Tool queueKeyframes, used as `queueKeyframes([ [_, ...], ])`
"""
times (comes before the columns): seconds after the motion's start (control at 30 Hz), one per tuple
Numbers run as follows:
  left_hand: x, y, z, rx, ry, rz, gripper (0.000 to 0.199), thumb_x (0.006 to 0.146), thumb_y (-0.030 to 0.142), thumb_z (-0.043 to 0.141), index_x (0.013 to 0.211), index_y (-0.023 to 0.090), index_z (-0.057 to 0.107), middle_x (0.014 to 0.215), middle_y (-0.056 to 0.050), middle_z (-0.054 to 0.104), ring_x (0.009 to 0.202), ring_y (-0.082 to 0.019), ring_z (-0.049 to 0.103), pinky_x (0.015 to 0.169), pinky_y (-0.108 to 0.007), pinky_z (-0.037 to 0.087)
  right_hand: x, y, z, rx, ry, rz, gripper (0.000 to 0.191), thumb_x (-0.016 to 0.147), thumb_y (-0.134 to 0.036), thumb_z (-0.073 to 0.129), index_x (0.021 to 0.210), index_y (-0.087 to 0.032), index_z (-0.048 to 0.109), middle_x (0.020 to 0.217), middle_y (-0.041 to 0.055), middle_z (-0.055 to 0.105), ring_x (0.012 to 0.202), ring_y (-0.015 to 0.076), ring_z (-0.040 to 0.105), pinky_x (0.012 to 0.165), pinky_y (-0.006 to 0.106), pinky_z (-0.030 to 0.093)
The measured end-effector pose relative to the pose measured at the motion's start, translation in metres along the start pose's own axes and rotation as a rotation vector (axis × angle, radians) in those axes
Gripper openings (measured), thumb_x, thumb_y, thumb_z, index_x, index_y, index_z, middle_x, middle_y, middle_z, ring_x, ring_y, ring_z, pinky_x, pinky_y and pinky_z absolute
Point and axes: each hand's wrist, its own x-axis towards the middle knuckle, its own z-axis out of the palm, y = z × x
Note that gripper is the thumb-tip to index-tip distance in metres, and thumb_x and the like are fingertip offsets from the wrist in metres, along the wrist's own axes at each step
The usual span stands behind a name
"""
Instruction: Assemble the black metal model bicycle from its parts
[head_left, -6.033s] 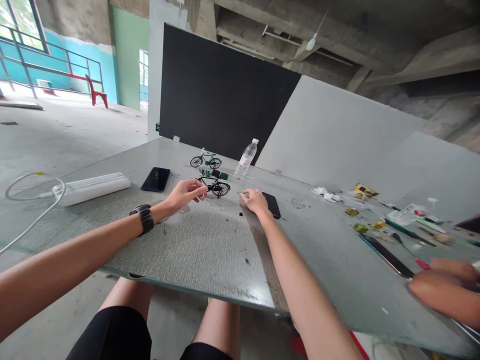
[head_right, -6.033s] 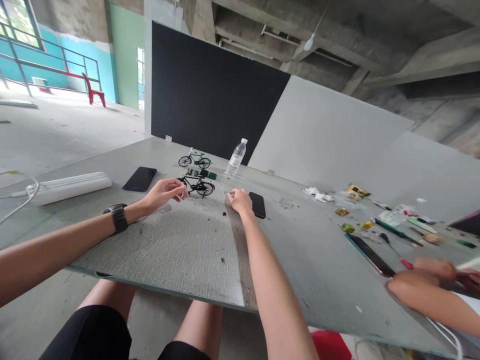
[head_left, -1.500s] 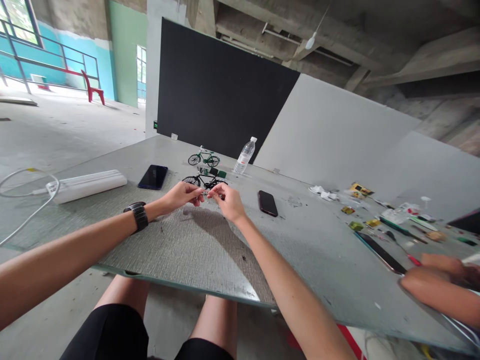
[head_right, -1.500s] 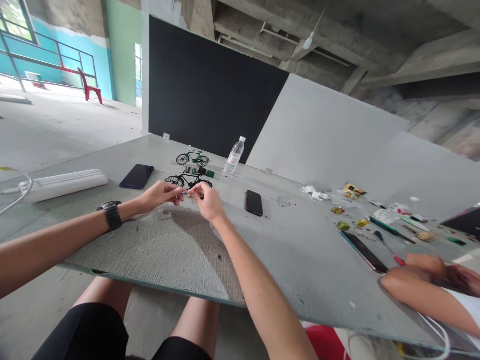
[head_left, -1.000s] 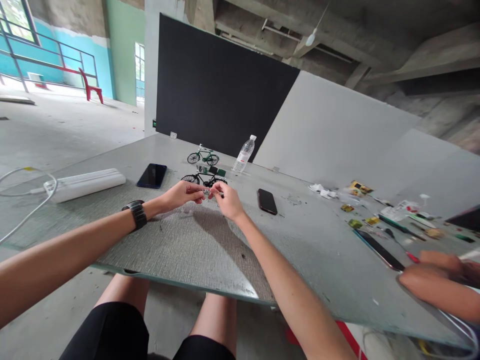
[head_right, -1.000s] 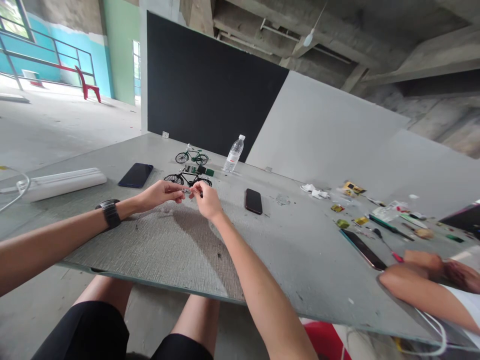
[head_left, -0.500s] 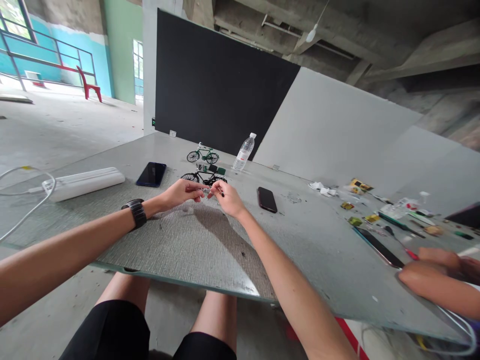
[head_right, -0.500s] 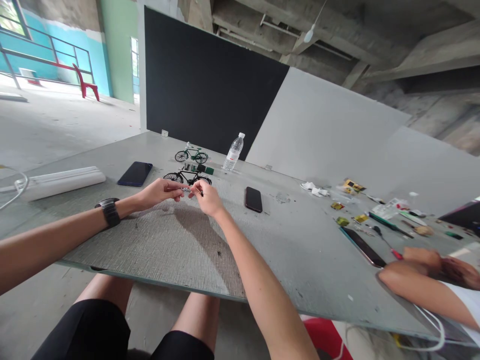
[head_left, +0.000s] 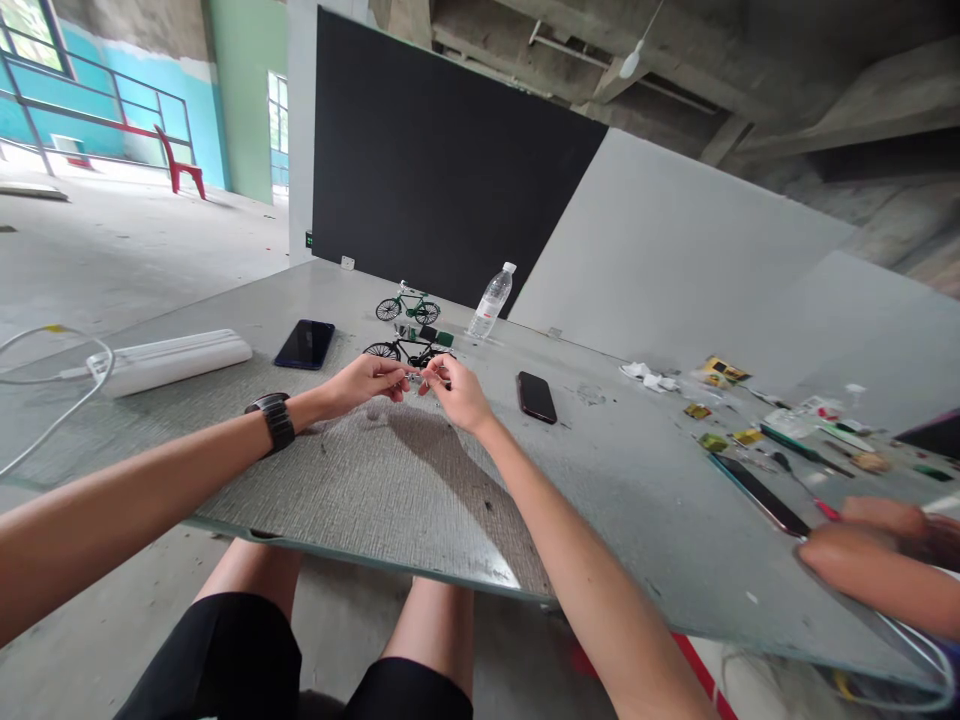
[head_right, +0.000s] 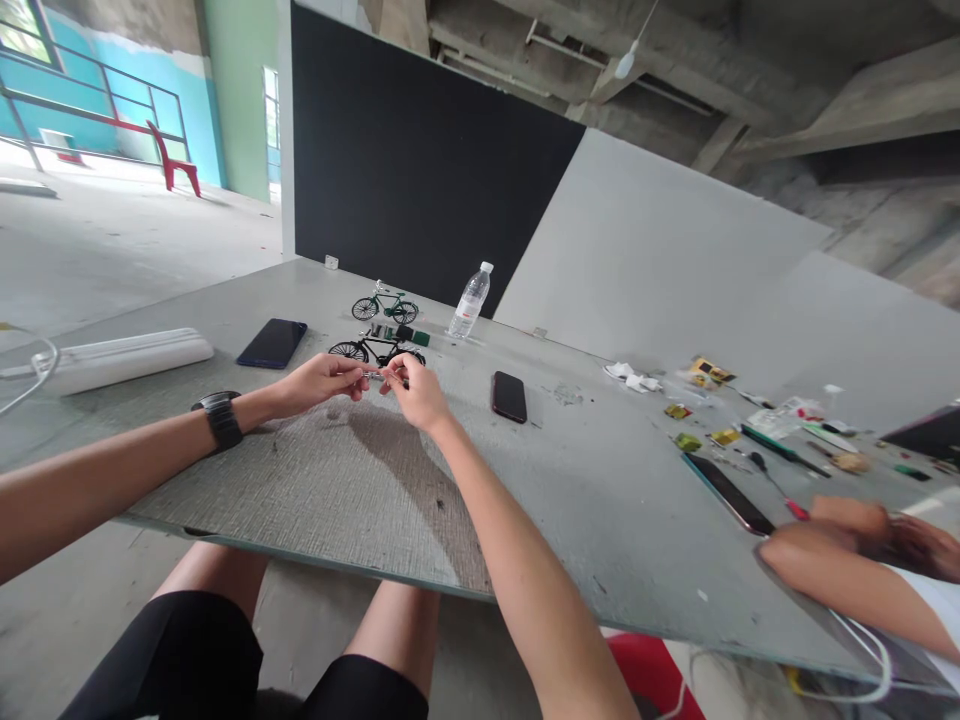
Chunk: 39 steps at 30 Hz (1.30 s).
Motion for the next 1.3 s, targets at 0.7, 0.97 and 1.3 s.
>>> queueKeyframes([
  [0.7,0.0,0.007,0.001,0.053,-0.005,0.014,0.027,0.096,0.026,0.055,0.115,0.011,0.068,0.088,-0.007,0.072,0.079,-0.015,0.07,0.08,-0.032,0.056,0.001,-0.001,0.003,-0.011,0.033,-0.07,0.018,0.097,-0.037,0.057,0.089,-0.021,0.062,0.078,0.0035,0.073,0.074,0.0176,0.071,0.073,0.031,0.053],
  [0.97,0.0,0.006,0.005,0.103,0.133,-0.016,0.026,0.087,0.033,0.069,0.103,0.012,0.07,0.079,-0.005,0.07,0.068,-0.013,0.065,0.071,-0.028,0.053,0.002,-0.005,-0.009,-0.006,0.031,0.007,0.038,0.093,-0.058,0.056,0.096,-0.021,0.063,0.076,0.0033,0.072,0.062,0.0154,0.065,0.06,0.027,0.046],
  [1.3,-0.002,0.009,0.004,0.128,0.25,-0.007,0.018,0.082,0.031,0.071,0.089,0.014,0.071,0.074,-0.002,0.065,0.062,-0.012,0.06,0.06,-0.025,0.046,-0.001,0.013,-0.063,-0.322,0.034,0.163,0.033,0.1,-0.055,0.044,0.105,-0.023,0.054,0.058,-0.0078,0.043,0.052,0.0132,0.042,0.058,0.026,0.031],
])
